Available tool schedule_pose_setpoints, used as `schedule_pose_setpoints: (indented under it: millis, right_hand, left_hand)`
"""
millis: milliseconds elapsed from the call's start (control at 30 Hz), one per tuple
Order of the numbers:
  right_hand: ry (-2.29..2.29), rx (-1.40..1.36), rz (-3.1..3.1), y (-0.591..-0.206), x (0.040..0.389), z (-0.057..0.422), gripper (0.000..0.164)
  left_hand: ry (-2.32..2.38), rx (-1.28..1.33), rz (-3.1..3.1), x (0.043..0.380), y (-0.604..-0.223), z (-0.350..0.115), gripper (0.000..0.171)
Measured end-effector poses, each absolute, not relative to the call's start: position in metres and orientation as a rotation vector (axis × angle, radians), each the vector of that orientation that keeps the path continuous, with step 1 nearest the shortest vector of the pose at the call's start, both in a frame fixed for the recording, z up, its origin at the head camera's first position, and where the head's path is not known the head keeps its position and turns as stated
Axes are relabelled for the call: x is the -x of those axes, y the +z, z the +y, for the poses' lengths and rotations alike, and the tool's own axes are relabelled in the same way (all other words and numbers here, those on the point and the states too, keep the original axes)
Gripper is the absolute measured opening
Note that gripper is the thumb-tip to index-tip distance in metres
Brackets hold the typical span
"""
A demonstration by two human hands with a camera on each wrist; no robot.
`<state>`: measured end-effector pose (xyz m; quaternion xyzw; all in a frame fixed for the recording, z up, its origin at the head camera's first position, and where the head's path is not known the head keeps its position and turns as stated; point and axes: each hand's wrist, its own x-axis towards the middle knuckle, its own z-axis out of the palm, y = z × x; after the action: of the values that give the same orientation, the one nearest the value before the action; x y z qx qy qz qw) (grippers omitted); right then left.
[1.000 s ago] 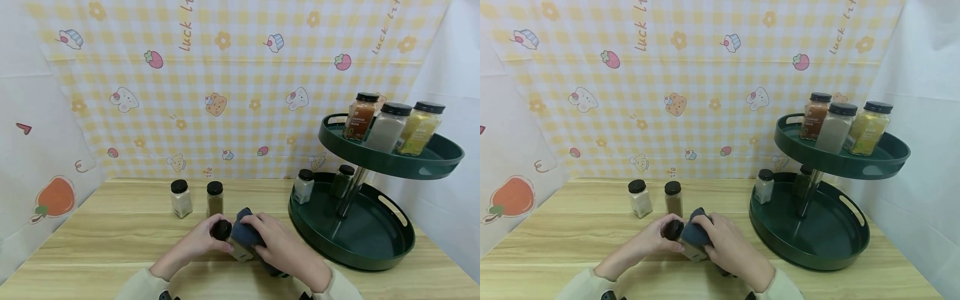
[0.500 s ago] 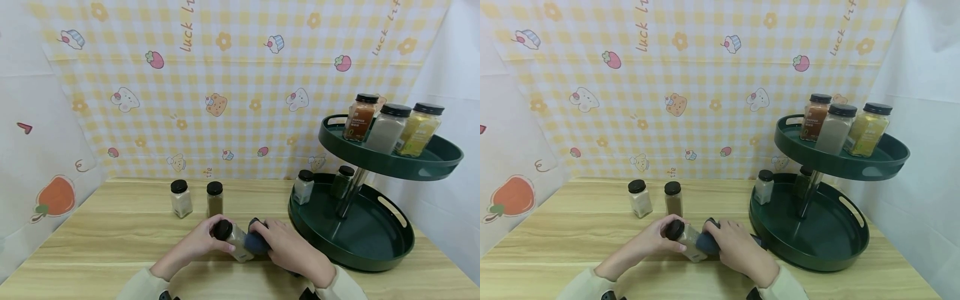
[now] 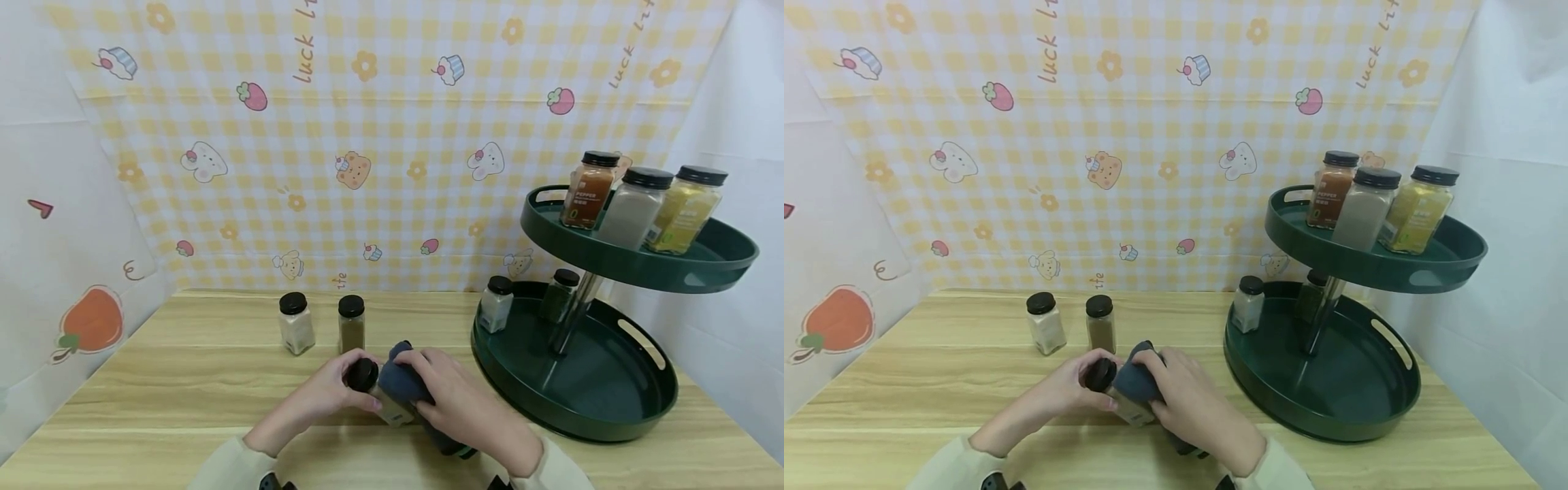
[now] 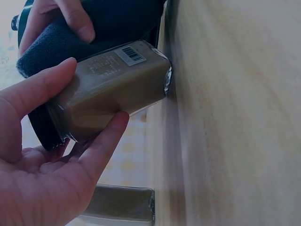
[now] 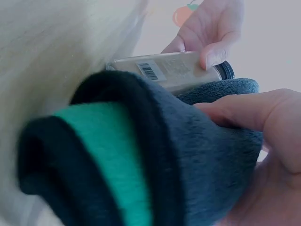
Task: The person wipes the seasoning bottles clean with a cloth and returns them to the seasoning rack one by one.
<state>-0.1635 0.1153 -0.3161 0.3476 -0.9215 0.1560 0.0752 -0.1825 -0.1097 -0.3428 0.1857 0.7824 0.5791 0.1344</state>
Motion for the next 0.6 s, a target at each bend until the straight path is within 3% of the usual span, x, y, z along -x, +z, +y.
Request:
schedule_pose_setpoints:
  millis: [367,600]
  right_hand:
    - [0.276,-1.125,-2.848,-0.319,0.172,0.129,0.050]
    - [0.450,-1.098,-2.859,-0.320,0.174,0.126,0.051]
  left_hand:
    - [1.624,-0.583,2.331,0.182,-0.338,-0.109,0.051]
    - [1.603,-0.560,2.349,0.182,-0.339,-0.110,0.050]
